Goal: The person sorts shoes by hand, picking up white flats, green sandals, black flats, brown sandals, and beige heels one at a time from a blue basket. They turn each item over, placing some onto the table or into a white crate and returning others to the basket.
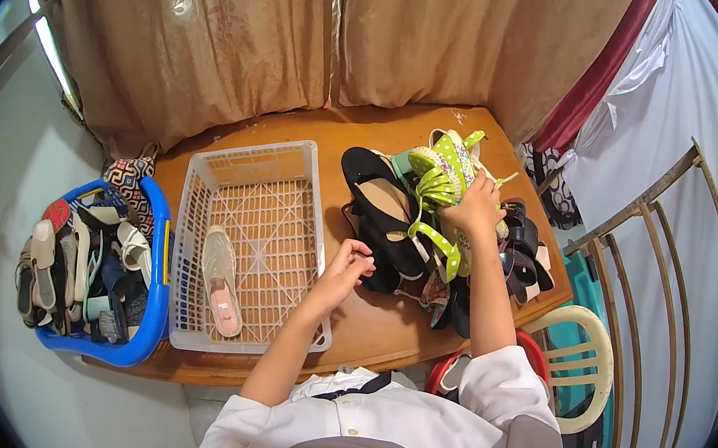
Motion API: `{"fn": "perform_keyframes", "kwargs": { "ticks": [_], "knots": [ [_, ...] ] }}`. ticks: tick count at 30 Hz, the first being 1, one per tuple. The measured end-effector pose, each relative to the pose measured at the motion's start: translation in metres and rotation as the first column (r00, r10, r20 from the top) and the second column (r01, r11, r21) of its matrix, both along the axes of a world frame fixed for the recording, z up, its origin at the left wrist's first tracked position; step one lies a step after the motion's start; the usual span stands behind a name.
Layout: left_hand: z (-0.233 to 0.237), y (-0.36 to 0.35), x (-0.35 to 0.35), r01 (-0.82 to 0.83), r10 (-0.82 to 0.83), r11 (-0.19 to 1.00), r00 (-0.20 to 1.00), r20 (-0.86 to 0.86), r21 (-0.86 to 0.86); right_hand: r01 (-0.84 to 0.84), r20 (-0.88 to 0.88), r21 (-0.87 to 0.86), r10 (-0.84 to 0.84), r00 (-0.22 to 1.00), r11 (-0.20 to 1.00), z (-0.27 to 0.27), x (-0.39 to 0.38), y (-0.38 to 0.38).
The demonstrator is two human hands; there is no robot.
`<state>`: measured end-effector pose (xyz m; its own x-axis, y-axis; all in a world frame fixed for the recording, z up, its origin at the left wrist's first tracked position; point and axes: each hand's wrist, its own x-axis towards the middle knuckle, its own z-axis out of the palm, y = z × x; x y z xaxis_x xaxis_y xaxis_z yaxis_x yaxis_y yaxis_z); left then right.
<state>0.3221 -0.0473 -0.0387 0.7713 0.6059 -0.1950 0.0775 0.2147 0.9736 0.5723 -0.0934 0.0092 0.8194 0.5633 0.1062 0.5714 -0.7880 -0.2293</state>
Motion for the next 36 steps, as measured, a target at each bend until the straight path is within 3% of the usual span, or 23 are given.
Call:
{"fn": "perform_keyframes", "kwargs": {
  "ticks": [4,7,15,21,22,29,33,36],
  "knots": [
    [-0.006,-0.002,-0.005,0.052,-0.052,0.997,0.999,0.000,-0.054,-0.070,-0.089,-0.049,0.066,0.994,0.996,0.008,0.007,-0.007],
    [-0.003,-0.002,-0.012,0.039,-0.040,0.998,0.999,-0.016,-0.051,-0.219,-0.132,0.048,0.223,0.966,0.975,-0.001,0.031,-0.015],
    [-0.007,0.003,-0.018,0.029,-0.028,0.999,0.999,0.032,-0.037,-0.333,-0.157,0.250,0.377,0.913,0.909,-0.007,0.053,-0.025],
    [-0.009,0.000,-0.017,0.044,-0.043,0.998,0.999,0.030,-0.044,-0.300,0.028,0.452,0.323,0.946,0.840,-0.016,0.054,-0.024],
    [-0.010,0.000,-0.018,0.041,-0.040,0.998,0.999,0.032,-0.041,-0.341,0.148,0.501,0.310,0.939,0.795,-0.012,0.048,-0.026],
    [0.009,0.001,-0.045,-0.085,0.074,0.995,0.978,0.193,0.048,-0.405,0.240,0.760,0.359,0.902,0.509,0.033,-0.055,-0.027],
    [0.025,0.001,-0.074,-0.254,0.217,0.961,0.937,0.275,0.109,-0.571,0.310,0.735,0.568,0.762,0.365,0.042,-0.132,-0.019],
    [0.035,-0.002,-0.104,-0.397,0.336,0.897,0.898,0.283,0.196,-0.632,0.264,0.733,0.751,0.605,0.251,0.031,-0.176,-0.007]
  ]
}}
